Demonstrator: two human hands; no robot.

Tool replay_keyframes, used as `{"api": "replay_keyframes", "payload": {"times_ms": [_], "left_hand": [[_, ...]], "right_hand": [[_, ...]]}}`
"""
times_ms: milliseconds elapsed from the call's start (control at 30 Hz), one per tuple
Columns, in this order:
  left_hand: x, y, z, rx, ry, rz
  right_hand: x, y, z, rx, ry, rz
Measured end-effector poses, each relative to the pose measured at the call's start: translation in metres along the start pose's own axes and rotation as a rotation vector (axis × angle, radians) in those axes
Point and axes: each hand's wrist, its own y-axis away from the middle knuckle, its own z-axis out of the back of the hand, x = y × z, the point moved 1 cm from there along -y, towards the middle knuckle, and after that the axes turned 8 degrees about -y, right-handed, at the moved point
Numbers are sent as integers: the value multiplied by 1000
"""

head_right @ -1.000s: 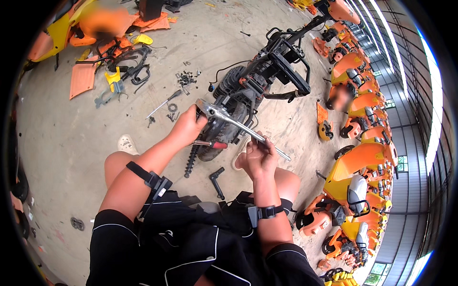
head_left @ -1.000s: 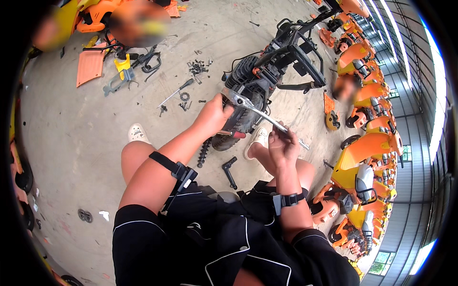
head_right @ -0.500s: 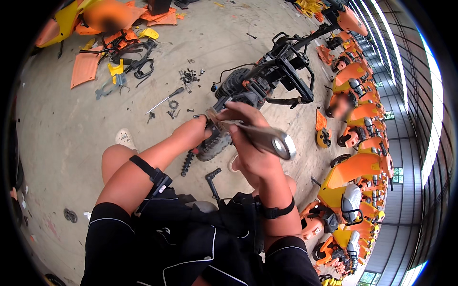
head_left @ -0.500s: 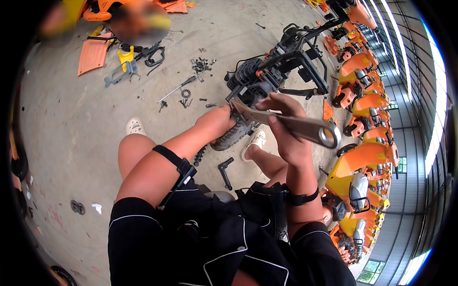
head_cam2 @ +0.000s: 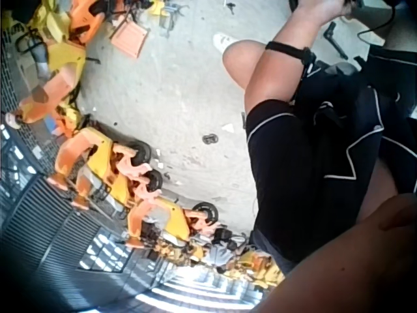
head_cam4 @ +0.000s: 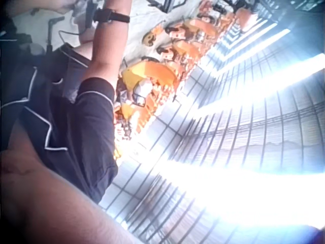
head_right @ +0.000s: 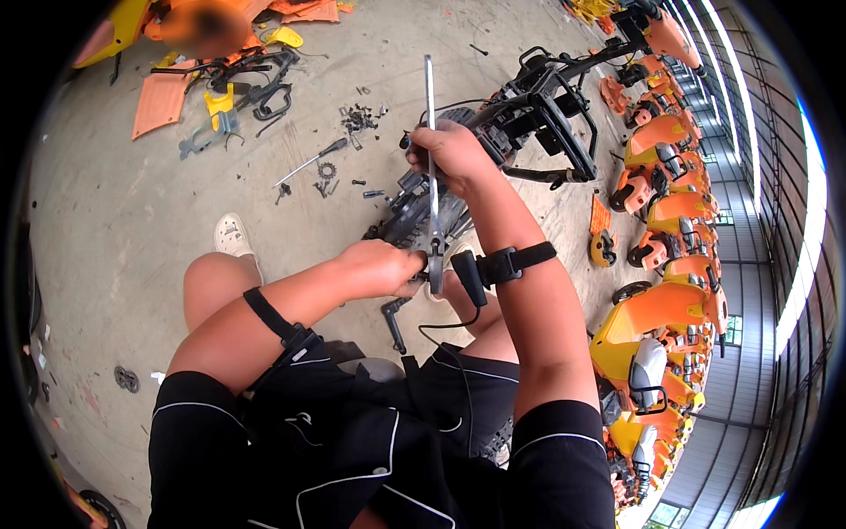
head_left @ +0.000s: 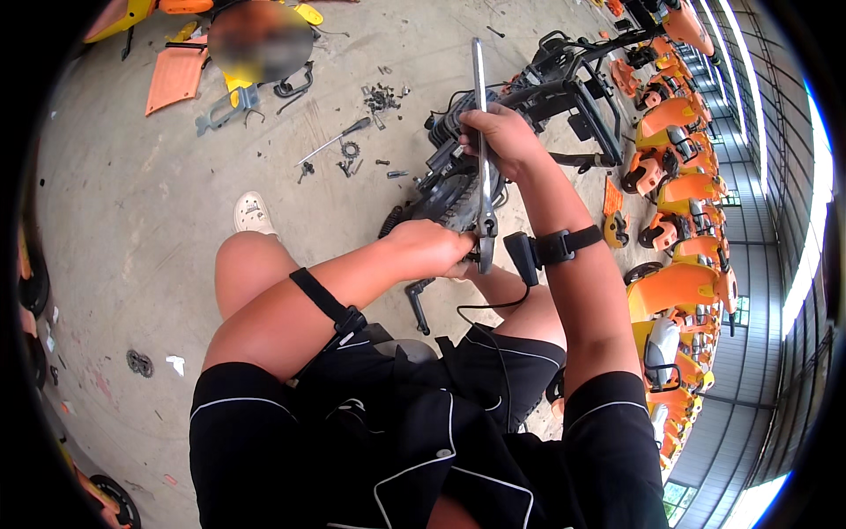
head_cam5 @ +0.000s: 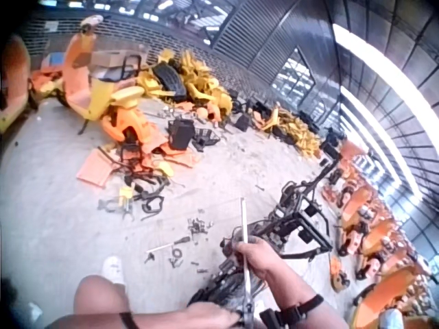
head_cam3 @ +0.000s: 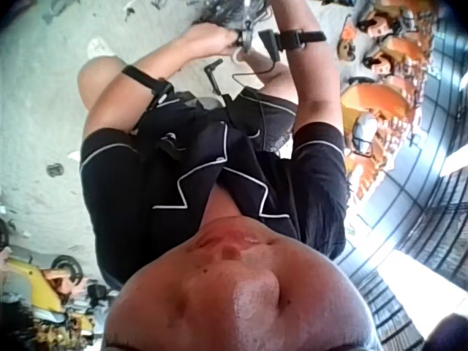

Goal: The person assembles or repairs a vehicle part by hand using a wrench and a socket, fitting a bolt through a metal component and tightening it.

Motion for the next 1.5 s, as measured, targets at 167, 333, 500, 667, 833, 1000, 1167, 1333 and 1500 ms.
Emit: {"api": "replay_keyframes", "payload": {"times_ms": [167,333,500,667,833,1000,1167,1333,1500], "left_hand": [[1,4,5,-163,45,-63],[16,7,29,-197,140,131],[30,-11,27,-290,321,258],[49,-23,17,-478,476,388],[55,-22,19,-408,385,537],[55,-11,21,-288,273,522],[55,-5,17,-186,157,484],[42,5,19,-27,162,432],[30,13,19,75,112,306]], "right_hand": [[-71,-2,91,-233,-449,-153],[-172,41,129,-491,-1012,-83],[-183,119,91,-586,-1371,181],[-142,168,69,-274,-1151,377],[-107,180,53,-372,-456,621],[-47,181,19,-270,375,888],[7,154,-38,7,293,814],[35,106,-68,118,132,681],[50,49,-78,-51,222,423]]}}
